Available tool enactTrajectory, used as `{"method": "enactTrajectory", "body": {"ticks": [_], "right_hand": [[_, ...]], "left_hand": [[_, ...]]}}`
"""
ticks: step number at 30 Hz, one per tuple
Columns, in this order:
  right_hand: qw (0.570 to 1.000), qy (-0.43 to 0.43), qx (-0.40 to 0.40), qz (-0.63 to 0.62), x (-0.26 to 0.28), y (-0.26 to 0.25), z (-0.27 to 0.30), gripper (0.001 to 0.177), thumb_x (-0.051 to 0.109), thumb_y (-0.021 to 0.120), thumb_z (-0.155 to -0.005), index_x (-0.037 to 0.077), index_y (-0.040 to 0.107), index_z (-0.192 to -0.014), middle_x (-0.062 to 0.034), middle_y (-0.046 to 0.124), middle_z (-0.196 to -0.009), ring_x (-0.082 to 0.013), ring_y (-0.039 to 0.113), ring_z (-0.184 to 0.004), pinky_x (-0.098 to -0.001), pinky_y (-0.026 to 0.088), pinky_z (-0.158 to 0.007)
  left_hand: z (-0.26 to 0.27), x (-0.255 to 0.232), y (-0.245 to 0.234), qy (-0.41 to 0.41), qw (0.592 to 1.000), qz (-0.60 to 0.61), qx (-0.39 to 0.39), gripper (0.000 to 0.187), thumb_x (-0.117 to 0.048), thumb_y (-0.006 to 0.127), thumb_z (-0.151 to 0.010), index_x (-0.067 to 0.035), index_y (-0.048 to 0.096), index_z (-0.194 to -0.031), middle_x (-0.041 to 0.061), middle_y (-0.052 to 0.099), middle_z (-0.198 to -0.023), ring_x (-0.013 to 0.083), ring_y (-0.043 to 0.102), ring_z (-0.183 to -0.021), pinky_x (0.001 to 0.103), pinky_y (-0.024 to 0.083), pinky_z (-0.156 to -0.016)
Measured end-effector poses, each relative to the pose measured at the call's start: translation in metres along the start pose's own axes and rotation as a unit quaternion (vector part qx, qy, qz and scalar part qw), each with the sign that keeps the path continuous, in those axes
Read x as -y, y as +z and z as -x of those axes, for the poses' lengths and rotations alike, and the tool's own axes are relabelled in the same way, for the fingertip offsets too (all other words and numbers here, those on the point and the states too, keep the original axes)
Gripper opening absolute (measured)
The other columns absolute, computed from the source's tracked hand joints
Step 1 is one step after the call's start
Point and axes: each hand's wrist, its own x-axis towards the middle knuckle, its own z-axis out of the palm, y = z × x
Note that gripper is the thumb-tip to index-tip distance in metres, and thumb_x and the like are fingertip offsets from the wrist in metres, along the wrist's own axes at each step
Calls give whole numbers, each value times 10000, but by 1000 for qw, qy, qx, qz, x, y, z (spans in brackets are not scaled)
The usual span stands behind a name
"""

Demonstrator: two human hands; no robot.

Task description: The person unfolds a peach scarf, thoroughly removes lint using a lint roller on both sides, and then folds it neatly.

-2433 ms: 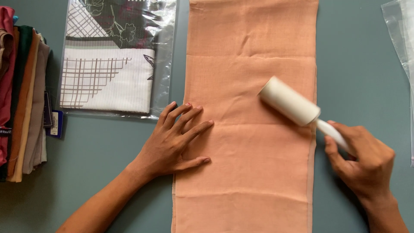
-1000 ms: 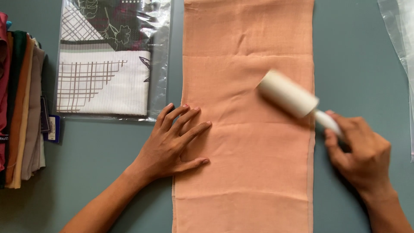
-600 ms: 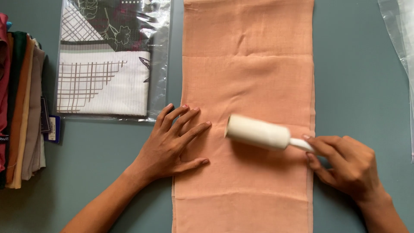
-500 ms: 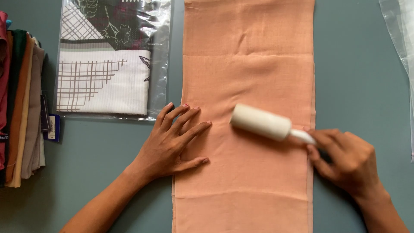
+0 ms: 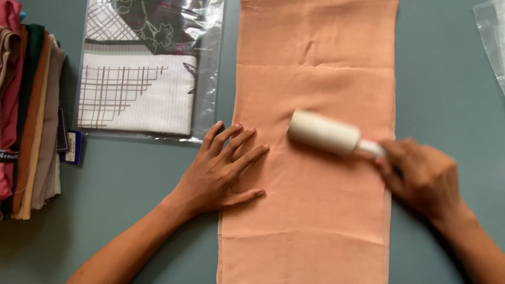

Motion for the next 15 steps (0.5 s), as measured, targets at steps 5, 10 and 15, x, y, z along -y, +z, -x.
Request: {"method": "enactTrajectory", "body": {"ticks": [5, 10, 15], "right_hand": [[989, 96, -20, 110, -52, 11, -19, 263, 196, 616, -1252, 39, 733, -1427, -83, 725, -1144, -265, 679, -888, -368, 422, -645], [984, -141, -18, 108, -69, 11, -53, 178, 216, 636, -1106, 91, 720, -1199, -56, 687, -984, -259, 612, -747, -377, 465, -656], [941, -49, -28, 333, -112, 40, -66, 246, 431, 583, -1284, 248, 703, -1171, 21, 590, -921, -181, 572, -709, -307, 430, -637]], "left_hand": [[2, 1, 1, 9, 1000, -3, -5, 759, -670, 669, -925, -144, 559, -1461, 182, 522, -1513, 417, 457, -1410, 620, 274, -1222], [2, 1, 2, 7, 1000, 2, -12, 742, -669, 668, -926, -145, 575, -1443, 181, 506, -1518, 419, 462, -1406, 630, 269, -1219], [2, 0, 1, 3, 1000, 14, -16, 703, -660, 658, -927, -140, 597, -1396, 185, 522, -1490, 420, 477, -1387, 629, 270, -1214]]}}
